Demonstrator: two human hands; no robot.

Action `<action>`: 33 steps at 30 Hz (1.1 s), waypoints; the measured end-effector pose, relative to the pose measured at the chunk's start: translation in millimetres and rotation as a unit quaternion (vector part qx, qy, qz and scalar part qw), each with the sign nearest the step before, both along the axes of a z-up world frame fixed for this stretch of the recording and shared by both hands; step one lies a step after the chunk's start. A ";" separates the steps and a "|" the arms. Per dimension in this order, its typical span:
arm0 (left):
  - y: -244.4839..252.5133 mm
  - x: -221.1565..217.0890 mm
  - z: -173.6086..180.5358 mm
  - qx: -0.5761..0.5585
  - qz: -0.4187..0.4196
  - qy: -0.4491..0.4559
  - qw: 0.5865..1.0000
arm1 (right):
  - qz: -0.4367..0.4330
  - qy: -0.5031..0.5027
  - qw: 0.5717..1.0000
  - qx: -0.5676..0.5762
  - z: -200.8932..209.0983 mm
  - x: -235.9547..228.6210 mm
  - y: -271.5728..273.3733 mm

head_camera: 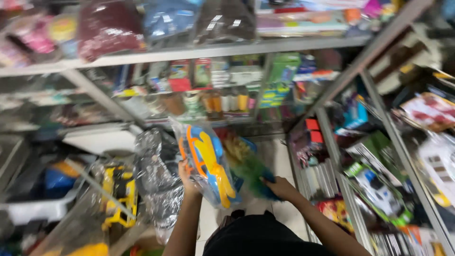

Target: The person uses a colorful feather duster to clean various toys and items on shelves in a cluttered store. They pick up items like a blue toy boat, small toy cars, and other packaged goods, dust them, and place them back on the shelves or into a blue basket.

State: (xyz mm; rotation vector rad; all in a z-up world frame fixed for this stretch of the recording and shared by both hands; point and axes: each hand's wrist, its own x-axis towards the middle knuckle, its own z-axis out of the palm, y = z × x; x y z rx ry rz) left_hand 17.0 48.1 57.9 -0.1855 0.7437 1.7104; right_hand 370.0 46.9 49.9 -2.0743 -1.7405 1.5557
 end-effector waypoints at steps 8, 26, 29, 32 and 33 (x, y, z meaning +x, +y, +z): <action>59.4 60.9 -17.0 0.027 -0.142 0.030 0.989 | -0.007 -0.072 0.997 0.024 29.7 79.6 -64.3; 102.1 257.9 -22.8 -0.070 -0.483 -0.082 0.869 | -0.382 -0.368 0.743 0.408 161.5 217.4 -233.0; 96.5 267.8 -9.2 -0.081 -0.439 -0.013 0.895 | -0.434 -0.348 0.691 0.462 170.8 244.5 -246.5; 98.5 276.1 3.2 -0.059 -0.482 -0.021 0.874 | -0.488 -0.332 0.667 0.455 166.3 257.1 -253.2; 96.1 280.3 14.7 -0.037 -0.491 -0.044 0.869 | -0.509 -0.323 0.660 0.448 166.0 257.7 -253.8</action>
